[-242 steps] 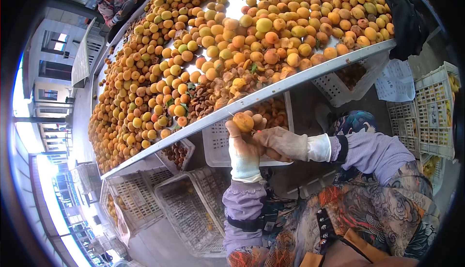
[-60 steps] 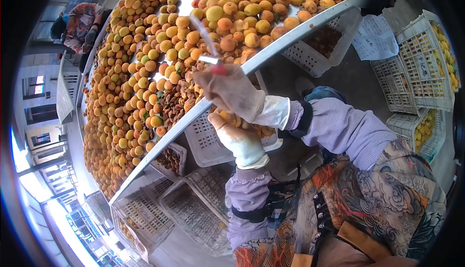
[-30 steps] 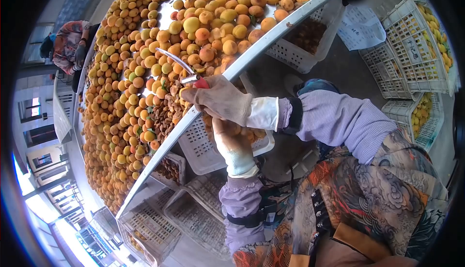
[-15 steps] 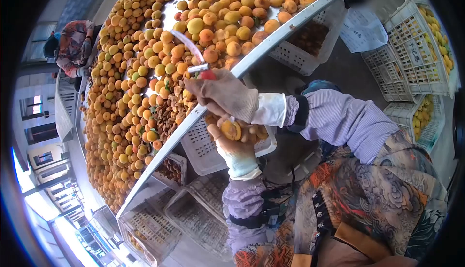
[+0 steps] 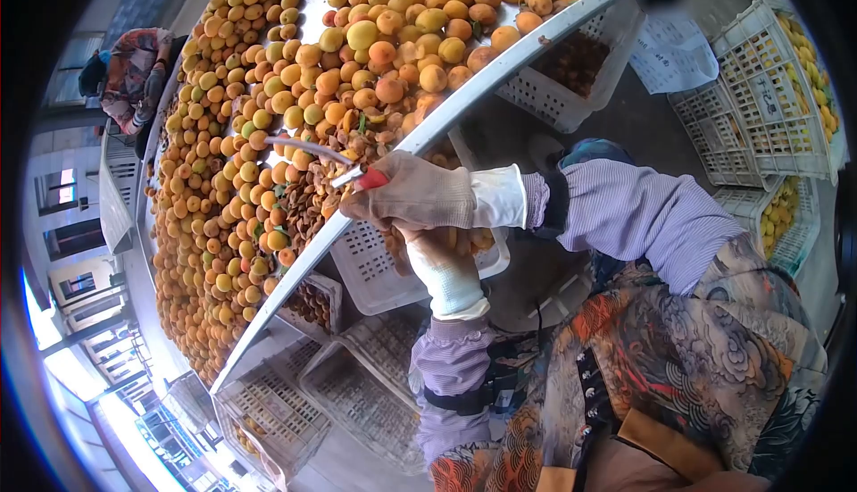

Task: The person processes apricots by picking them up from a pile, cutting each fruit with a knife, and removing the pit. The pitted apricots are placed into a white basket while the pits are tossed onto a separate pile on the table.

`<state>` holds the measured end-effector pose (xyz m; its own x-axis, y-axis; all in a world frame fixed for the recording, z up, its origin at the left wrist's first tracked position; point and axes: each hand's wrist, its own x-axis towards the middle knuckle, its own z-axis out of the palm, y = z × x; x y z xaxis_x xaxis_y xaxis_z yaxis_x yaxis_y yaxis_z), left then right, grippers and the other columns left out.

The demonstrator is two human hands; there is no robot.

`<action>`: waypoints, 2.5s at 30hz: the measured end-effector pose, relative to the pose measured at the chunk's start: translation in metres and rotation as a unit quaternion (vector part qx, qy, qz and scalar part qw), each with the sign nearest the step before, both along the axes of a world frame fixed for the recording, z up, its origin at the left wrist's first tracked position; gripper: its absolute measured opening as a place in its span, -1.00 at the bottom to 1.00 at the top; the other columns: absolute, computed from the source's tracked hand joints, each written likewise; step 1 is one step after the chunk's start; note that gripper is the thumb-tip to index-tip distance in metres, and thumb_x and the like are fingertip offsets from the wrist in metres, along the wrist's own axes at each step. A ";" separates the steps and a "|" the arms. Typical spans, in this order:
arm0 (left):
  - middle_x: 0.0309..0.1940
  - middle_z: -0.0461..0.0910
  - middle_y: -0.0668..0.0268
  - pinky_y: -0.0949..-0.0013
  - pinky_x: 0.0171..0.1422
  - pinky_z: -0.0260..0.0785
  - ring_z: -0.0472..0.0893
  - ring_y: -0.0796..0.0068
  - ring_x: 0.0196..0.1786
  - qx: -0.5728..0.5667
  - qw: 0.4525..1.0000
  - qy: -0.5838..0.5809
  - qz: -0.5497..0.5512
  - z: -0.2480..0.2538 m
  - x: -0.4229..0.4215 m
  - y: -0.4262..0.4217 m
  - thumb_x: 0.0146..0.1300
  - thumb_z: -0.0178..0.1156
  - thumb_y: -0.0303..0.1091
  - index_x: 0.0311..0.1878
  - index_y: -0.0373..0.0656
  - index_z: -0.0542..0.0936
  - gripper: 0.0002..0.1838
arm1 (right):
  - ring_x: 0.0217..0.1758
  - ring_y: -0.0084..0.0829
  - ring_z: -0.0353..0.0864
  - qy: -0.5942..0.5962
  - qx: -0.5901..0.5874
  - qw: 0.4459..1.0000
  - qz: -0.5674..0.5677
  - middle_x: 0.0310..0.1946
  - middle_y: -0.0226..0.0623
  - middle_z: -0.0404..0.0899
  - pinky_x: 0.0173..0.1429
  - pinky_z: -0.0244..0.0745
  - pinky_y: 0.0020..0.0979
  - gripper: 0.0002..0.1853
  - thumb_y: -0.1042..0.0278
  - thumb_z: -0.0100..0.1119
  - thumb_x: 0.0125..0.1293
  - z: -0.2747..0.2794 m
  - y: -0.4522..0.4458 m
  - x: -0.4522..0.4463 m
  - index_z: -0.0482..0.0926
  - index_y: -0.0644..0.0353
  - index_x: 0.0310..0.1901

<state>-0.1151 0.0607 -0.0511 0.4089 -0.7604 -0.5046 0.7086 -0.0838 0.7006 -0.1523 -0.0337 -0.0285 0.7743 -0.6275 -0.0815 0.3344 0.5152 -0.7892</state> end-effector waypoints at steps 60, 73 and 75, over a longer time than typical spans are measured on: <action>-0.39 0.37 0.46 0.66 -0.41 0.31 0.34 0.71 -0.39 0.008 0.986 -0.130 -0.102 0.002 0.009 0.013 0.05 0.15 -0.54 0.03 -0.24 0.35 -0.58 | -0.79 -0.65 0.12 -0.056 0.049 0.996 -0.047 -0.74 -0.51 0.22 -0.71 -0.02 -0.59 -0.57 0.00 0.11 0.31 0.001 0.006 -0.010 0.41 0.16 -0.57; -0.53 0.42 0.42 0.52 -0.45 0.30 0.36 0.61 -0.57 0.056 0.992 -0.050 -0.101 -0.010 0.019 0.010 0.27 0.07 0.01 -0.30 -0.06 0.43 -0.69 | -0.77 -0.63 0.24 0.012 0.049 0.996 -0.068 -0.76 -0.45 0.30 -0.72 0.04 -0.56 -0.72 0.25 0.02 0.27 0.005 0.004 -0.007 0.42 0.22 -0.54; -0.50 0.49 0.44 0.44 -0.27 0.46 0.49 0.64 -0.47 -0.173 0.958 0.154 -0.166 -0.030 0.035 0.013 0.32 0.03 0.04 -0.27 -0.08 0.42 -0.65 | -0.79 -0.63 0.23 0.027 0.112 0.989 -0.088 -0.74 -0.42 0.32 -0.74 0.06 -0.56 -0.78 0.32 0.04 0.24 0.012 0.001 -0.010 0.43 0.24 -0.50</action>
